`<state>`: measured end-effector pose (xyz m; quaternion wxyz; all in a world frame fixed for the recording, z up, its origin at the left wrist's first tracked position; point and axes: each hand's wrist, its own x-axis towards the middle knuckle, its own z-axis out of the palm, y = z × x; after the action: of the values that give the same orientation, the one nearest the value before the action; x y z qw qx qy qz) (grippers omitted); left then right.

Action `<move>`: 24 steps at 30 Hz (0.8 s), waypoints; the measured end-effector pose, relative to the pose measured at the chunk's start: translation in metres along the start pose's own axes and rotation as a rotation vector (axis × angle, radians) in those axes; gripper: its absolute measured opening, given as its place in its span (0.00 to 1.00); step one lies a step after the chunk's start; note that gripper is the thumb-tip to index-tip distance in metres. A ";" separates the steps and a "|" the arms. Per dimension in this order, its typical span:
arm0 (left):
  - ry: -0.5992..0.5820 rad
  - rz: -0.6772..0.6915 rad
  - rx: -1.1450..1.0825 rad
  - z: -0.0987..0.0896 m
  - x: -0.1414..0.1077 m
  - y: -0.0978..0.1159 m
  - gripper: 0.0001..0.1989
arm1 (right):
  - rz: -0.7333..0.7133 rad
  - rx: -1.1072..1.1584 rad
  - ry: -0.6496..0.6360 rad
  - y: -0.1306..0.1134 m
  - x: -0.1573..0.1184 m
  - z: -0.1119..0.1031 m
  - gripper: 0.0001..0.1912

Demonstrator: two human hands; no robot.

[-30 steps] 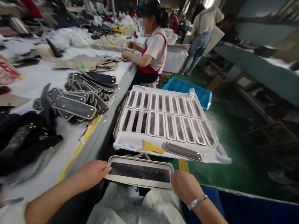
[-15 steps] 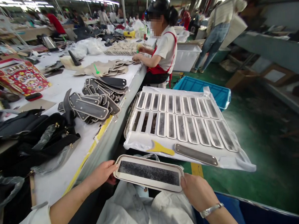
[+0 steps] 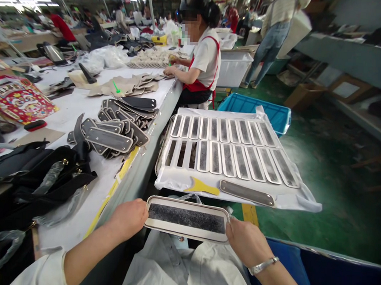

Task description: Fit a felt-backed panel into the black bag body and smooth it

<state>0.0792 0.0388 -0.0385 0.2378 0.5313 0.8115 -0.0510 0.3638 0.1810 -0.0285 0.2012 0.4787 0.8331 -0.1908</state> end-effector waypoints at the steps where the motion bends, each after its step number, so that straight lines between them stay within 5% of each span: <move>1: 0.014 -0.005 -0.011 0.002 0.000 0.001 0.15 | -0.004 0.000 -0.004 0.000 0.000 0.000 0.18; 5: 0.049 -0.008 -0.144 0.013 -0.001 -0.006 0.15 | -0.022 -0.005 0.013 0.003 0.002 0.003 0.17; 10: -0.124 -0.105 -1.191 0.030 -0.009 -0.022 0.26 | -0.018 -0.013 0.032 0.006 0.003 0.010 0.18; 12: -0.150 -0.124 -1.368 0.033 -0.011 -0.024 0.28 | -0.010 -0.010 0.028 0.005 0.003 0.009 0.18; 18: -0.081 -0.092 -1.276 0.037 -0.012 -0.020 0.19 | -0.016 -0.011 0.025 0.006 0.002 0.010 0.18; 24: -0.048 -0.023 -0.913 0.031 -0.007 -0.014 0.09 | -0.002 -0.012 0.012 0.005 0.001 0.006 0.18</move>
<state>0.0789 0.0164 -0.0656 0.4659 0.3617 0.7510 0.2969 0.3685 0.1812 -0.0353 0.1989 0.4777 0.8359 -0.1831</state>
